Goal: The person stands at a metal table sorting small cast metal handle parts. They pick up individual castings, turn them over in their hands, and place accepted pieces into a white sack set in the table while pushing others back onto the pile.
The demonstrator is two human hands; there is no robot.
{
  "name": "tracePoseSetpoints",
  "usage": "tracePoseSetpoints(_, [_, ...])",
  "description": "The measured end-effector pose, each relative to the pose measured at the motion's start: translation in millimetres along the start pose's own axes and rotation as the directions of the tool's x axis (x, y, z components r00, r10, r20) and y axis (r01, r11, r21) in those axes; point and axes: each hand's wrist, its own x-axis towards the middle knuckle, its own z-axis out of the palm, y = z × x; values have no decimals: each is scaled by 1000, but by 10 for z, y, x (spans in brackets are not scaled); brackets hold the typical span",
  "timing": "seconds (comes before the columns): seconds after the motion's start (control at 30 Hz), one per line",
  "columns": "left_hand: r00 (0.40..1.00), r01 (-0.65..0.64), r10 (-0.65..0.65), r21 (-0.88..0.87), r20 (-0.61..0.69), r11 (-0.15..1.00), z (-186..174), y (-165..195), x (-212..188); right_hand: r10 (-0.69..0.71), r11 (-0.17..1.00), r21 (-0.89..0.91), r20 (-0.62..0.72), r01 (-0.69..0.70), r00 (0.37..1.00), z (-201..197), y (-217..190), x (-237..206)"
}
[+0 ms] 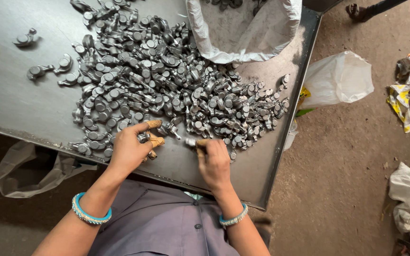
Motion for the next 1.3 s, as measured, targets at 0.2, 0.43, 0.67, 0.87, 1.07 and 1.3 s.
tracePoseSetpoints(0.2, [994, 59, -59, -4, 96, 998, 169, -2, -62, 68, 991, 120, -63, -61, 996, -157, 96, -402])
tracePoseSetpoints(0.43, [933, 137, -55, -209, 356, 968, 537, 28, -163, 475, 662, 645, 34, -382, 879, -216, 233, -743])
tracePoseSetpoints(0.67, [721, 492, -71, -438, 689, 752, 674, 0, -226, 561, -133, 870, 460, -474, 688, -179, 414, -840])
tracePoseSetpoints(0.87, [591, 663, -107, -405, 800, 629, 613, 47, -201, 509, -383, 805, 593, -453, 624, -93, 502, -854])
tracePoseSetpoints(1.07, [519, 750, -177, -346, 837, 563, 577, 55, -219, 518, -326, 830, 557, -452, 649, -38, 490, -840])
tracePoseSetpoints(1.3, [469, 814, -225, -318, 854, 487, 565, 53, -213, 561, -265, 845, 527, -465, 639, -108, 343, -747])
